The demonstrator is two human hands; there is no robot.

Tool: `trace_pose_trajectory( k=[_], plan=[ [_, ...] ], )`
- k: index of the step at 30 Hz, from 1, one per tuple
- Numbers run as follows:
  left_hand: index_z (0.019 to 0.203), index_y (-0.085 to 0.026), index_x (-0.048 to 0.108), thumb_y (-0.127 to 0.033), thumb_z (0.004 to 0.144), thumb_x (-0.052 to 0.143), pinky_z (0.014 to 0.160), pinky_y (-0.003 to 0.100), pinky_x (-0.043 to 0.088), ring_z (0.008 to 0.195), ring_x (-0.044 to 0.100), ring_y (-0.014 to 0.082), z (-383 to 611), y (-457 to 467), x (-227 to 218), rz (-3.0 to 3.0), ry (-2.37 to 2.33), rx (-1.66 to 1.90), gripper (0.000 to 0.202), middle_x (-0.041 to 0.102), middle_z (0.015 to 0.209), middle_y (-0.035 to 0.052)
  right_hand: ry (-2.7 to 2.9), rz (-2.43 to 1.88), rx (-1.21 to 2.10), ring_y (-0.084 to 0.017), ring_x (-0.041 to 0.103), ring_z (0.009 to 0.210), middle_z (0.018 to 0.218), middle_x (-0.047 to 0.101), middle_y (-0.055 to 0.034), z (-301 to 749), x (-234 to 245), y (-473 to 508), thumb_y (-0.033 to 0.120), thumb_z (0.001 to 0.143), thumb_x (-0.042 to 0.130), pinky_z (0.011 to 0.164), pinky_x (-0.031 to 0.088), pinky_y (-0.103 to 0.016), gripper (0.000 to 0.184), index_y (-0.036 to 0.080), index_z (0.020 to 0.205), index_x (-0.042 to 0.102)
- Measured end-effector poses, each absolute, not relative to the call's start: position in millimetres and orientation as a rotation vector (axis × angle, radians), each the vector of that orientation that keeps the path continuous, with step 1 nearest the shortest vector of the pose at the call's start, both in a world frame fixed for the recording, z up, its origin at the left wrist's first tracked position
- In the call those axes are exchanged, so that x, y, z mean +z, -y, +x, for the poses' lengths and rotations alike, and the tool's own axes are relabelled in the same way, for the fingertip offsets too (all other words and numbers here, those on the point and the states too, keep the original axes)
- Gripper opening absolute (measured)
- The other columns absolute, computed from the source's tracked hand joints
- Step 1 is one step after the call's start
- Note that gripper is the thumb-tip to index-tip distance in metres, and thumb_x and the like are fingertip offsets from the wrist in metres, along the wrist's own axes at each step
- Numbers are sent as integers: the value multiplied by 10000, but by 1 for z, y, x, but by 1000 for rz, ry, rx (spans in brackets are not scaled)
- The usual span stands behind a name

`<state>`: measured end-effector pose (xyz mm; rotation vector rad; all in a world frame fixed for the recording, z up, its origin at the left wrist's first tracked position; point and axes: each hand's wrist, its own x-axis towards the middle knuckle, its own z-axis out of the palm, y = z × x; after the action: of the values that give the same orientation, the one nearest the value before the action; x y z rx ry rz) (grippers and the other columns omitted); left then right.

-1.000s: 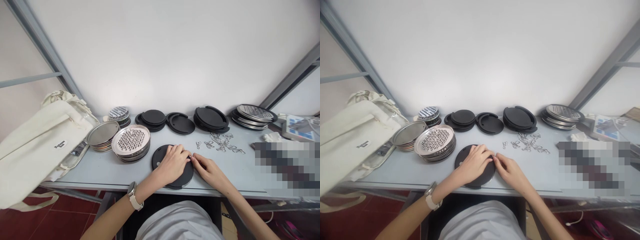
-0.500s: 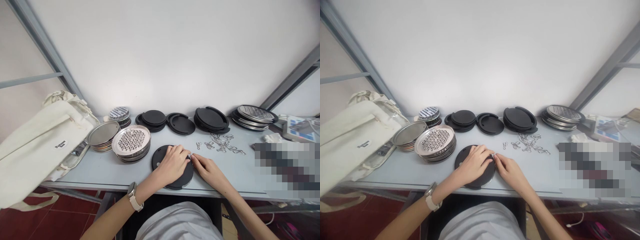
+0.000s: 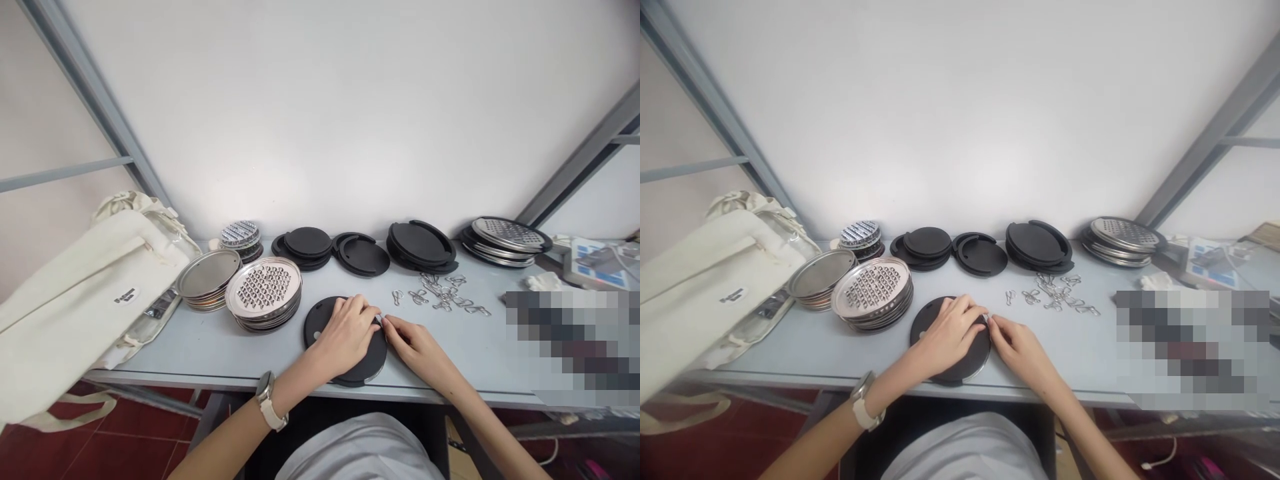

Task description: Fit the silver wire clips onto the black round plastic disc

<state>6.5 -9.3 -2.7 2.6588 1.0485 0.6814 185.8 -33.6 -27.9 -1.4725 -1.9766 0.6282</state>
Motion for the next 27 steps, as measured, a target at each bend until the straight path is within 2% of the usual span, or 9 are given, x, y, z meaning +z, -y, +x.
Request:
trace_pose_trajectory(
  k=[7,17,27],
  plan=[
    [1173,-199,513,-192,968,441,926,361,384,1049,508,204,7,9,-2,2637,-1025,683,217,530,1076,60,1968,-1449,671,-165,519,618,677,597,-4,186,-27,34,372,978,326,597,432,-261,358,195,759,548],
    [1181,-192,504,-191,976,422,931,346,380,1039,507,196,7,9,-3,2632,-992,673,221,531,1068,55,1905,-1442,717,-142,436,597,634,441,42,187,-27,35,396,965,347,568,377,-235,305,219,725,412],
    [1169,-184,513,-172,973,423,941,340,375,1066,507,191,6,8,-4,2627,-967,677,216,562,1111,53,1933,-1426,712,-144,459,592,636,487,33,186,-25,36,361,966,352,560,371,-236,292,218,719,414]
  ],
)
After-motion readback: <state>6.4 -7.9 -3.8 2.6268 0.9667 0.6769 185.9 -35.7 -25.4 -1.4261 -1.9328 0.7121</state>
